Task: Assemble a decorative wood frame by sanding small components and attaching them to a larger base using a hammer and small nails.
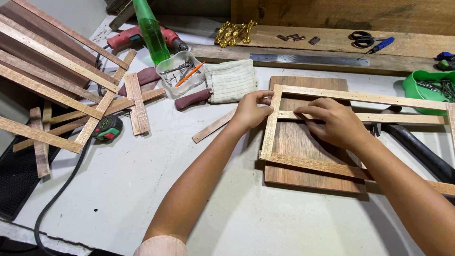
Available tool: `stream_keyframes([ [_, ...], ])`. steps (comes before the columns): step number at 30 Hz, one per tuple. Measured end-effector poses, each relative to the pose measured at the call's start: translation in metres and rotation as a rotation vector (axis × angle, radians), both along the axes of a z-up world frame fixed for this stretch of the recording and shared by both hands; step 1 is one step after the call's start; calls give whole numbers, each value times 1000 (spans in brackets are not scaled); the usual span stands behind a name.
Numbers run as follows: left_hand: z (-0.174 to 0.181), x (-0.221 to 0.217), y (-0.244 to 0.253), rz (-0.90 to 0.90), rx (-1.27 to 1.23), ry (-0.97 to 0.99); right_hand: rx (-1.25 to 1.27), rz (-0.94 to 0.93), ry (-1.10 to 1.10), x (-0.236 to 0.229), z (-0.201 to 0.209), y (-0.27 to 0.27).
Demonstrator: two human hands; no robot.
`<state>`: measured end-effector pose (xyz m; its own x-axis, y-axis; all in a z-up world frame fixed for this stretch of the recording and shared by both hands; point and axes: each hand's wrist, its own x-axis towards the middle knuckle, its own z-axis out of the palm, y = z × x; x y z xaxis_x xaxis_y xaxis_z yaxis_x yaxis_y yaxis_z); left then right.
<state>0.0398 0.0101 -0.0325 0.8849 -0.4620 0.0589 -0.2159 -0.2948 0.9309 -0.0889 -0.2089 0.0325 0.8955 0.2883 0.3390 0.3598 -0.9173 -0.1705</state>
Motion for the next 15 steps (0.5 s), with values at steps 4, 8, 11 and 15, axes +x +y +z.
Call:
stream_keyframes([
  [4,-14,1,-1,-17,-87,101,7,29,-21,-5,-2,-2],
  [8,-14,-7,2,-21,-204,188,13,29,10,-8,0,1],
  [11,2,-19,5,17,-222,237,23,31,26,-9,0,3],
  [15,15,-24,15,74,-315,400,10,21,55,-7,1,10],
])
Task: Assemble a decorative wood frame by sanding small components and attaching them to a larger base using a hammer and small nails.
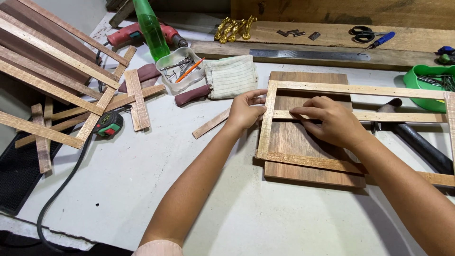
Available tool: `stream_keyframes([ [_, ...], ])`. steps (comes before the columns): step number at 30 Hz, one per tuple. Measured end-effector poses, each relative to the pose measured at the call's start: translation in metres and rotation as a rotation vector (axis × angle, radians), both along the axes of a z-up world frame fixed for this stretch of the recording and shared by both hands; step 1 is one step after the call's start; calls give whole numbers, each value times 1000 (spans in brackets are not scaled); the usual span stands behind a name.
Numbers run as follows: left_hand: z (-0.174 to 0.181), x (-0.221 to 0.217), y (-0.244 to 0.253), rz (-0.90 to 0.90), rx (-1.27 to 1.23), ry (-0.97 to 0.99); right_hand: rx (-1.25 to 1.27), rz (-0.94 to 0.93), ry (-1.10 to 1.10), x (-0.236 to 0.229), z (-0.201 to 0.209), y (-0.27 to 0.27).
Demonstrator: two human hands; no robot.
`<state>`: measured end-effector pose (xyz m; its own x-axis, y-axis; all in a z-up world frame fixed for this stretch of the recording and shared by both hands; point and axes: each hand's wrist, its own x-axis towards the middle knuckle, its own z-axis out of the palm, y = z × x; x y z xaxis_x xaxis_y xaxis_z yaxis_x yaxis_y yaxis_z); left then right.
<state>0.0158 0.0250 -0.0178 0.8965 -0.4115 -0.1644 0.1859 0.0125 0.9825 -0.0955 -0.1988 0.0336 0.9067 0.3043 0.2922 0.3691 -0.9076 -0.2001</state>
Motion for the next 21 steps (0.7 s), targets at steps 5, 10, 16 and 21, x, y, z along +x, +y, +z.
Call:
stream_keyframes([
  [5,-12,0,8,55,-68,47,-9,70,-22,6,-3,6],
  [10,-18,4,10,88,-3,-17,17,55,34,7,0,10],
  [16,-11,5,18,-116,204,30,-1,25,78,5,0,10],
  [21,-20,5,12,-126,118,56,-3,34,99,0,1,5],
])
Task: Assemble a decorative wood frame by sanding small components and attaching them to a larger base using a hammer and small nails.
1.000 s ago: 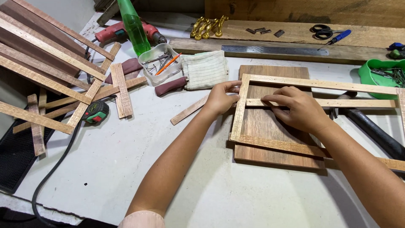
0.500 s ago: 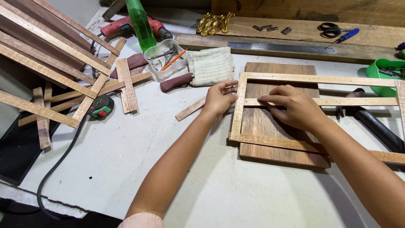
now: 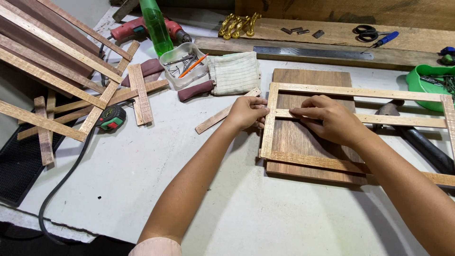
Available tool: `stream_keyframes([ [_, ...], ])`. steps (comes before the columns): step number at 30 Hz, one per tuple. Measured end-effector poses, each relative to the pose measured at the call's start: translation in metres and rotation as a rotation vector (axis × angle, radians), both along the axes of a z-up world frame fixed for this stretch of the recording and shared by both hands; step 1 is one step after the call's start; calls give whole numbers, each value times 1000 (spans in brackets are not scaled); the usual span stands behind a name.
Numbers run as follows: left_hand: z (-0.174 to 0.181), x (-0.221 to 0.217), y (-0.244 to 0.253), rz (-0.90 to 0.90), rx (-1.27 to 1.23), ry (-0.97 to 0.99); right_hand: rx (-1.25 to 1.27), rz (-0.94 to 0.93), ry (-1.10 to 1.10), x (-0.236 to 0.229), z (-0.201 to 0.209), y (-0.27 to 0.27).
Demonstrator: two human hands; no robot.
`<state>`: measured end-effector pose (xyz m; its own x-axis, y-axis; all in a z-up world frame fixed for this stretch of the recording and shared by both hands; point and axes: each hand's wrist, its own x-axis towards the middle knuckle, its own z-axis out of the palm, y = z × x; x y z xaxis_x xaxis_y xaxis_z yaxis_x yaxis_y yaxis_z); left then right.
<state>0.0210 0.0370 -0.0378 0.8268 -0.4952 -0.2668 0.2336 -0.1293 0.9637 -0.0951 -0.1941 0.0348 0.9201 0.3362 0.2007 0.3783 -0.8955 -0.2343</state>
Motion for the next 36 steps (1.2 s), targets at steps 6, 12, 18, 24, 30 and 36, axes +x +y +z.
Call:
stream_keyframes([
  [6,11,-4,-2,-22,-32,126,-22,-27,29,-5,2,-6],
  [12,17,-13,-2,5,-34,130,-23,24,32,-8,8,1],
  [18,18,-3,-4,-18,-88,143,-36,82,-66,-6,17,-5],
  [24,19,-1,-17,43,-99,144,-41,11,1,3,16,-11],
  [30,10,7,-31,-18,32,-57,-9,4,48,2,2,-20],
  [36,45,-8,-29,-28,270,-218,4,7,31,1,-1,-20],
])
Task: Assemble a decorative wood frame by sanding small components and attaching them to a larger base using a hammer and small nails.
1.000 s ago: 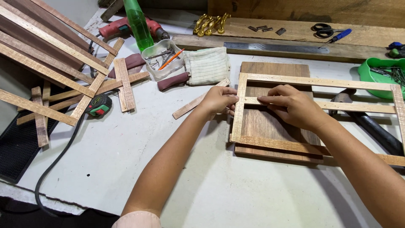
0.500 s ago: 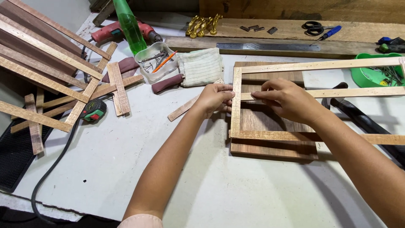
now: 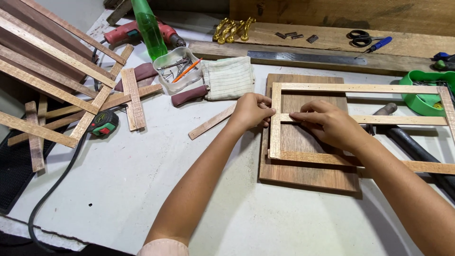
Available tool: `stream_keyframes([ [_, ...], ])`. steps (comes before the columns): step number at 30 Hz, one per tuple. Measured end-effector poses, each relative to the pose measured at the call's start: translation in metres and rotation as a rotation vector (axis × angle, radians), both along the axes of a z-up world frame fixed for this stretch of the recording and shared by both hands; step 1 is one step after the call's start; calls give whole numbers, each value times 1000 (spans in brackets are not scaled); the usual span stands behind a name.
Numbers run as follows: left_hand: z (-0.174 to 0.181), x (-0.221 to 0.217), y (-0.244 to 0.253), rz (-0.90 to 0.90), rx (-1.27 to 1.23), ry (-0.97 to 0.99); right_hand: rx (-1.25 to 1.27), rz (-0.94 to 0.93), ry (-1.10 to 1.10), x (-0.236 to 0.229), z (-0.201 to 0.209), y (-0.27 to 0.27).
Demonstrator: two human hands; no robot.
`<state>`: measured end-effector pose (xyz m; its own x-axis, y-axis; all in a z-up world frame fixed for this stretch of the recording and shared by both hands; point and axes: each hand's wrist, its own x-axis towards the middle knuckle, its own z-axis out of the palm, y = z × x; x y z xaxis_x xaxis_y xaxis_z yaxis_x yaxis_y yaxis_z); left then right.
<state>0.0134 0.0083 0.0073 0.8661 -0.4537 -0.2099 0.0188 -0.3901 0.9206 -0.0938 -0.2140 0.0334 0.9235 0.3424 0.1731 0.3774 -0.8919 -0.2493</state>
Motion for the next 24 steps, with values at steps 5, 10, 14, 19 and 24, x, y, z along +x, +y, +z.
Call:
stream_keyframes([
  [5,11,-10,-1,49,58,-121,72,-11,4,5,-5,-3],
  [10,0,-4,-4,31,45,-157,131,41,2,9,-13,-7],
  [14,-5,0,-2,29,-46,-71,148,32,20,9,-13,-10],
  [19,-3,4,9,27,-82,-6,147,66,-9,14,-11,0],
  [24,-24,16,22,46,-147,-10,153,96,-42,17,-12,13],
])
